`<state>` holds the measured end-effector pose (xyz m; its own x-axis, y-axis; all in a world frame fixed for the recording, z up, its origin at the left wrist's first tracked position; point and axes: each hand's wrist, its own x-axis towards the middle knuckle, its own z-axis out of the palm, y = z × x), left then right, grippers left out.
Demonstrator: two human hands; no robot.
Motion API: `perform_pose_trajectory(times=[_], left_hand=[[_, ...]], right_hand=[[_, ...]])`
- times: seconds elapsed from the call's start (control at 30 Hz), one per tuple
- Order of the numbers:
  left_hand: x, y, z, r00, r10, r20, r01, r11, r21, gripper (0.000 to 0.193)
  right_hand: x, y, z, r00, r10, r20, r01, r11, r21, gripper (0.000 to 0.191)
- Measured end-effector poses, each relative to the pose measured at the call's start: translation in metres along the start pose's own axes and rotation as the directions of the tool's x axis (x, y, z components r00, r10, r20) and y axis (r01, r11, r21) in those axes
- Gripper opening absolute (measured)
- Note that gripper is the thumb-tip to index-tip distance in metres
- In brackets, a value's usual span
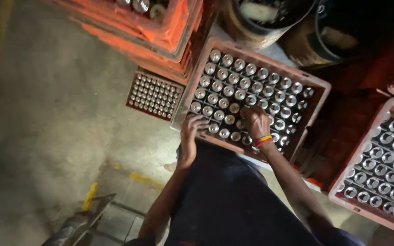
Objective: The person repeatedly picks up small metal caps from a crate and places them into a nearby bucket. The person works continuously, handling the caps one at a time or in small groups, and occasionally moves between crates.
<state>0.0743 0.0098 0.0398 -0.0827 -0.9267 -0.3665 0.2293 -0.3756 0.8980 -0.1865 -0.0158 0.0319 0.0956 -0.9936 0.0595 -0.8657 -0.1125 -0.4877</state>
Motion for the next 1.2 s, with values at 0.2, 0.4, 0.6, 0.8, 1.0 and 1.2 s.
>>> perform_pose_trajectory(times=[0.2,0.4,0.6,0.8,1.0,1.2], left_hand=[[0.050,-0.002,0.004,0.702,0.710,-0.043,-0.199,0.254,0.946,0.049],[0.091,-0.012,0.001,0.792,0.473,-0.386,0.265,0.303,0.915,0.049],[0.082,-0.010,-0.003,0.815,0.489,-0.311,0.172,0.307,0.936,0.058],[0.081,0.001,0.001,0.817,0.488,-0.306,0.175,0.296,0.939,0.066],[0.079,0.003,0.001,0.836,0.434,-0.334,0.213,0.305,0.928,0.065],[0.080,-0.005,-0.004,0.822,0.473,-0.319,0.199,0.286,0.937,0.069]], right_hand=[[0.028,-0.001,-0.070,0.917,0.084,-0.389,-0.016,0.984,0.175,0.032],[0.146,0.098,-0.173,0.683,0.226,-0.694,-0.015,0.955,0.296,0.037],[0.225,0.196,-0.174,0.880,0.206,-0.428,-0.167,0.978,0.128,0.047],[0.253,0.195,-0.146,0.884,0.389,-0.258,-0.420,0.904,-0.076,0.065],[0.250,0.189,-0.152,0.877,0.429,-0.216,-0.456,0.885,-0.095,0.048],[0.250,0.209,-0.136,0.861,0.392,-0.324,-0.414,0.910,0.001,0.036]])
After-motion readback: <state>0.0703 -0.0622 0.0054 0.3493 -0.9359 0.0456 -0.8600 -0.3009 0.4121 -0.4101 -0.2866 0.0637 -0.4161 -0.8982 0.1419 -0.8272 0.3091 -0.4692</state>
